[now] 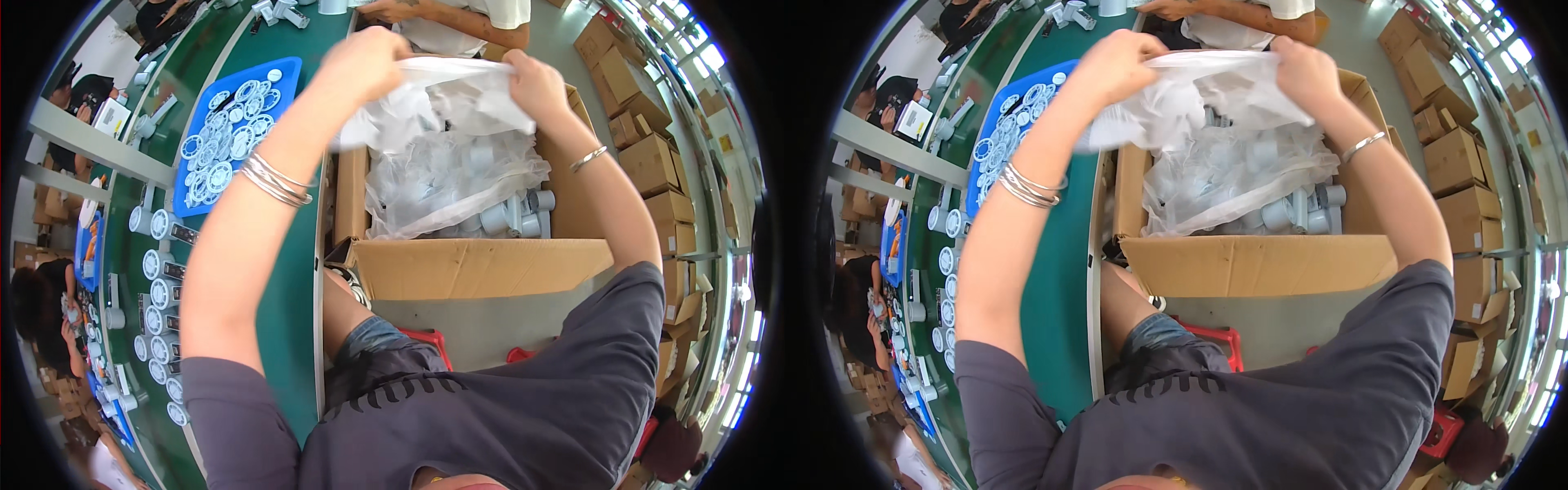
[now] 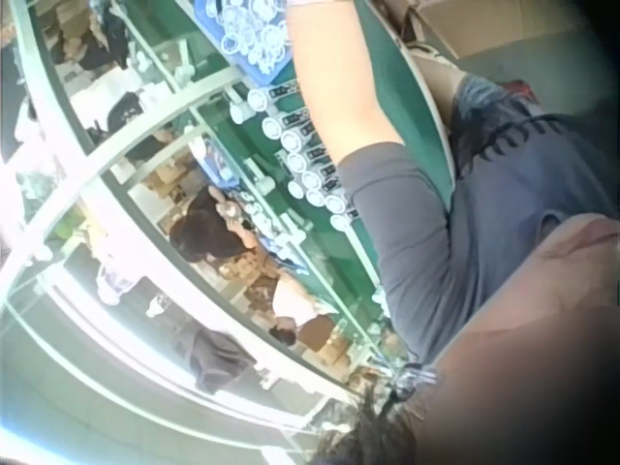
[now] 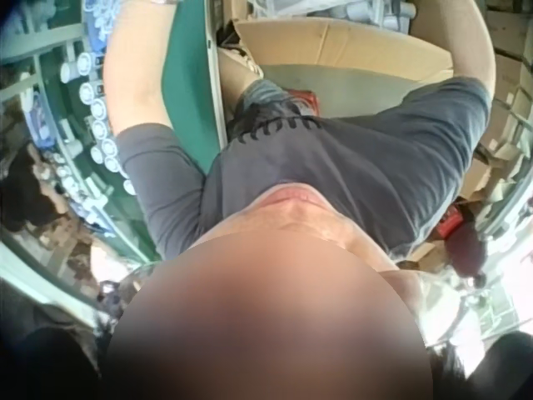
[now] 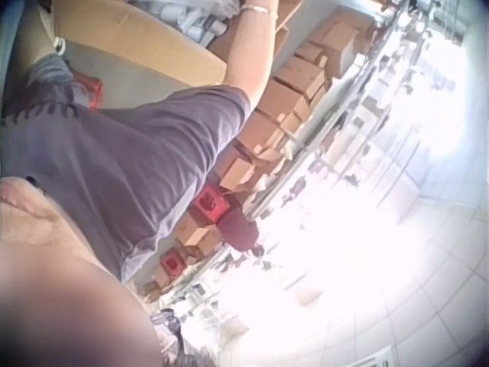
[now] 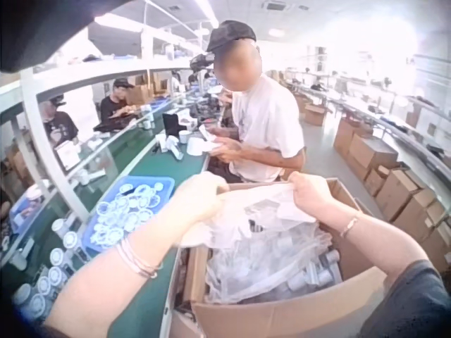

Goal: The person assembles small electronic devices by attaching white circular fan heads to circuit board handles. They pick up the components from a green workbench, align them, and press them together. The person then places the assembled units into a cardboard box lined with a plastic bag.

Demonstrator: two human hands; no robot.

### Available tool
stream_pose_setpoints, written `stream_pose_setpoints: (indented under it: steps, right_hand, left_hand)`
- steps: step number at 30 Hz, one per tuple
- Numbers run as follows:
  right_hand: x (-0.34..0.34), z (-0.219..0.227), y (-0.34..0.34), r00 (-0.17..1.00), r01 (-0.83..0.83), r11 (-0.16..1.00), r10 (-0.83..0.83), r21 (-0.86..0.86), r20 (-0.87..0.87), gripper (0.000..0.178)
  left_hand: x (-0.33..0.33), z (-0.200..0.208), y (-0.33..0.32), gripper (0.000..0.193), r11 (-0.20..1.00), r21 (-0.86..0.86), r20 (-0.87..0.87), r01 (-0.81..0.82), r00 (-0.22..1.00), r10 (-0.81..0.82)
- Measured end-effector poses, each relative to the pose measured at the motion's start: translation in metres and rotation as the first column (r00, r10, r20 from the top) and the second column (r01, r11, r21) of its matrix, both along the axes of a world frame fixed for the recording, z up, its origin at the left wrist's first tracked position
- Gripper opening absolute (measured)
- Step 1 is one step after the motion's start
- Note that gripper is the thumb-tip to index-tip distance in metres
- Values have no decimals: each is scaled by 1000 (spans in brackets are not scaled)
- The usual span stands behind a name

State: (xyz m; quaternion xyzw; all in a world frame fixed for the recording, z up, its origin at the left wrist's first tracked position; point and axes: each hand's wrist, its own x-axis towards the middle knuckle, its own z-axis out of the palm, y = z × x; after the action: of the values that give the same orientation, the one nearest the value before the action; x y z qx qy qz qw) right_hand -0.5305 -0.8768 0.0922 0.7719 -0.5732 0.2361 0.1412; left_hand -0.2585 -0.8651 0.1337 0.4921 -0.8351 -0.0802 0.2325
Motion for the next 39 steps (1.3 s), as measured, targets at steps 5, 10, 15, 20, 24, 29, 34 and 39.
stream_pose_setpoints:
  steps: [5, 10, 15, 20, 24, 29, 34, 39]
  right_hand:
    - [-39, 76, -29, 918, 219, 967, -250, -131, -308, 21]
    - [-71, 65, 33, 997, 7, 927, 20, -375, 68, 33]
    - [-100, -44, 76, 889, -88, 853, 300, 514, -346, 12]
    - [-106, -76, 62, 909, -19, 803, 262, 596, -324, 19]
    - [-112, -65, 48, 879, 256, 598, 183, 760, -440, 28]
    - [-86, -38, 52, 976, 82, 140, 191, 987, -108, 50]
    - [-101, -86, 29, 958, 282, 520, -103, 806, -268, 43]
    - [-1, -40, 86, 852, -381, 134, -333, 915, 404, 22]
  left_hand:
    - [42, 5, -29, 8, 896, -408, -69, -174, 985, 160]
    - [5, 11, 49, 15, 385, -911, 66, 150, 972, -225]
    - [2, -126, 44, 15, 822, 82, 522, 563, 678, -517]
    - [-29, -129, 25, 15, 895, 306, 594, 324, 670, -445]
    - [-41, -128, 15, 16, 872, 425, 627, 243, 616, -477]
    - [-45, -104, 21, 57, 623, 761, 320, 181, 731, -603]
    - [-67, -114, -57, 63, 863, 497, 267, -87, 962, -57]
    - [-75, -187, -63, 56, 969, 242, 191, -47, 982, 0]
